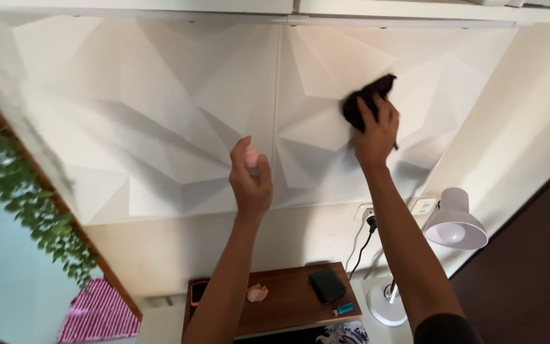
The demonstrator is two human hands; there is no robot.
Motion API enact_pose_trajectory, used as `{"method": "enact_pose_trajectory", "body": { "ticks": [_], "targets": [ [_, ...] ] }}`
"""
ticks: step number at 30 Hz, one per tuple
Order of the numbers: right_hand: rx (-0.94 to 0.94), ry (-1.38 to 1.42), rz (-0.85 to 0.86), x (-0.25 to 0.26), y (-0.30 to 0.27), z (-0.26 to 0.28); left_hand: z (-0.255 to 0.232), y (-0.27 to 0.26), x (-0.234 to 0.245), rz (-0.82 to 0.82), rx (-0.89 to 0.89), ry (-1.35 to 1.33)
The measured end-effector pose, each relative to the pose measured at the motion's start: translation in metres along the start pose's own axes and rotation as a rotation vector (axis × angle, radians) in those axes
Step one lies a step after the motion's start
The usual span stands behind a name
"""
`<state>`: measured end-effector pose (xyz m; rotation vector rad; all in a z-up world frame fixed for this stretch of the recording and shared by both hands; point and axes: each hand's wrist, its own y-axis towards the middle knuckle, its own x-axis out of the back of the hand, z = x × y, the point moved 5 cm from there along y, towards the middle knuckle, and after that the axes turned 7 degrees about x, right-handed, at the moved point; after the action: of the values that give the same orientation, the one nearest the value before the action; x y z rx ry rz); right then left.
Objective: Using a spray bottle and a cloth to wipe down 3D wall panels.
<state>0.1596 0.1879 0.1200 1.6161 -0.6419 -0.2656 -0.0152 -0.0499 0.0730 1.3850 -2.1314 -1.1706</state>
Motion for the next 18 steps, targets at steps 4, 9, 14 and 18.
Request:
{"method": "enact_pose_trajectory", "body": {
  "ticks": [4, 9, 14, 18],
  "targets": [
    [-0.284, 0.227, 0.006, 0.03, -0.01, 0.007, -0.006, -0.019, 0.003, 0.205, 0.351, -0.165],
    [-1.34, 1.3, -0.179, -0.017, -0.153, -0.001, -0.032, -0.068, 0.024, 0.324, 0.365, -0.235],
    [-1.499, 2.128, -0.037, 0.028, -0.223, 0.124, -0.064, -0.099, 0.065, 0.391, 0.481, -0.082],
    [-1.518, 2.165, -0.176, 0.097, -0.203, 0.207, -0.115, -0.112, 0.102, 0.36, 0.059, 0.091]
  ]
}}
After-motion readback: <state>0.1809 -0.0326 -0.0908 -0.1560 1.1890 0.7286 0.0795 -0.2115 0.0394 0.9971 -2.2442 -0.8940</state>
